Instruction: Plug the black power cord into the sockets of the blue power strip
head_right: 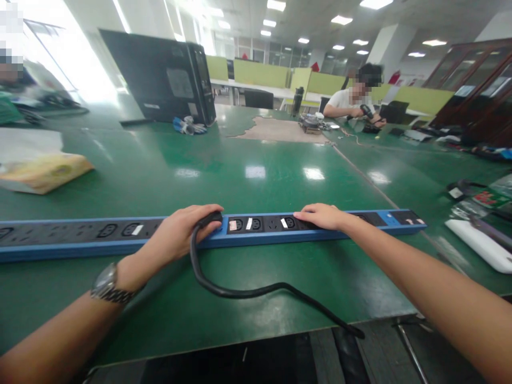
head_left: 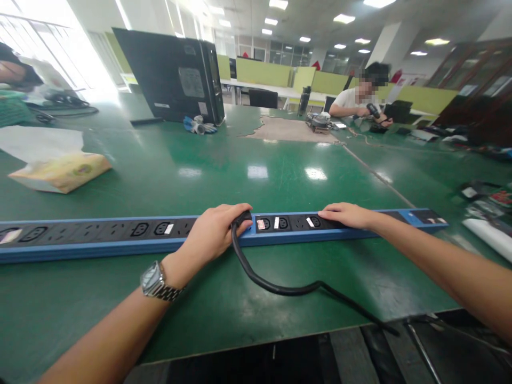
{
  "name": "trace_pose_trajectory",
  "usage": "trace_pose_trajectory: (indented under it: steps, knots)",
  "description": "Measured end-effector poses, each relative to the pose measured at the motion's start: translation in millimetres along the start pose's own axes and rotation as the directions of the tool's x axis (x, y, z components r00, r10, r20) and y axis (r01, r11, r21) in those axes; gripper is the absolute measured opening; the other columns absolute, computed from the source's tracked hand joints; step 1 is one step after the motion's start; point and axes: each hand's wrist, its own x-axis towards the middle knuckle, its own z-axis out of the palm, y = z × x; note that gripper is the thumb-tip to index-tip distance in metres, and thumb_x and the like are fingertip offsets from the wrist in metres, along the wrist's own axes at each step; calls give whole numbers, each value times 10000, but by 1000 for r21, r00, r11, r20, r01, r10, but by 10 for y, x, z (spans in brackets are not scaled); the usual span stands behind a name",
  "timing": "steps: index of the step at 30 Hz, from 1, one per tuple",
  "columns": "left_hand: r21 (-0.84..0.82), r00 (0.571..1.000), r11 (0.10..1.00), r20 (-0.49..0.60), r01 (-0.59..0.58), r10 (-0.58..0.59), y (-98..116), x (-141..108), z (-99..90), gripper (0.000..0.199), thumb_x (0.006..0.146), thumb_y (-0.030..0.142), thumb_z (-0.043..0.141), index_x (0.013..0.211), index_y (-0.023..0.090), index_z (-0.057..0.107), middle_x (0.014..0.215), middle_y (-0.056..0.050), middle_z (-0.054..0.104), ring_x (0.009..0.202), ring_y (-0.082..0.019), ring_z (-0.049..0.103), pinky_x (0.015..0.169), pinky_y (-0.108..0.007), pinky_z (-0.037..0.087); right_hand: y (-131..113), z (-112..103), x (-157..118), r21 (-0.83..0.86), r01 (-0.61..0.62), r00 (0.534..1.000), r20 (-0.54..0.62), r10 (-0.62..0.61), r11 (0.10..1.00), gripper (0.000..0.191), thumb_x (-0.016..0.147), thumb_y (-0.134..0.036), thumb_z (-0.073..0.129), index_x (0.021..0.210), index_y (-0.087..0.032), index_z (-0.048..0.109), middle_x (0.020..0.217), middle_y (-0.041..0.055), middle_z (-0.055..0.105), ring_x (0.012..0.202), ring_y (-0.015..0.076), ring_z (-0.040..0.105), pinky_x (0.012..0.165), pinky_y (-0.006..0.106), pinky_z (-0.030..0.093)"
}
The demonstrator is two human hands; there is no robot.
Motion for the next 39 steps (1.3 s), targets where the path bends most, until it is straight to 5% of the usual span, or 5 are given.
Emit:
trace_pose_trajectory:
  steps: [8,20,26,33,39]
  knots:
    - [123,997,990,-31,-71,75,102,-94,130,395,963,387,415,1295,198,516,1272,-93,629,1159,-247,574,952,-407,454,-146,58,-84,-156,-53,977,-210,19,986,509,851,-566,493,1147,-189,668,1209,111,651,1140,282,556,978,424,413]
    - [337,995,936,-49,96,-85,79,-219,206,548,824,421,575,1300,152,530,1326,-157,578,1204,-329,521,1009,-489,351,-2254,294,-207,-300,148,957,-196,-213,942,587,888,-571,334,943,-152,741,952,179,713,913,278,669,751,374,496]
    - [364,997,928,-31,78,-72,85,-218,210,566,794,345,597,1316,140,527,1275,-133,607,1141,-320,538,982,-482,357,-2215,455,-162,-307,153,963,-167,-211,939,479,864,-431,367,922,-151,751,903,170,719,858,268,679,694,346,490]
    - [385,996,919,-44,84,-73,98,-223,233,716,780,557,653,1344,146,494,1242,-146,608,1134,-330,525,990,-471,342,-1920,-227,-347,-67,104,920,-374,-121,992,560,877,-505,310,734,-143,713,658,74,640,611,163,558,548,264,365]
    - [361,995,927,-59,98,-82,89,-230,243,755,775,566,662,1373,148,469,1241,-147,605,1147,-328,518,1000,-467,326,-1058,-230,-350,-83,-27,999,-24,26,996,469,831,-490,374,576,-163,594,563,24,529,560,140,488,543,263,317]
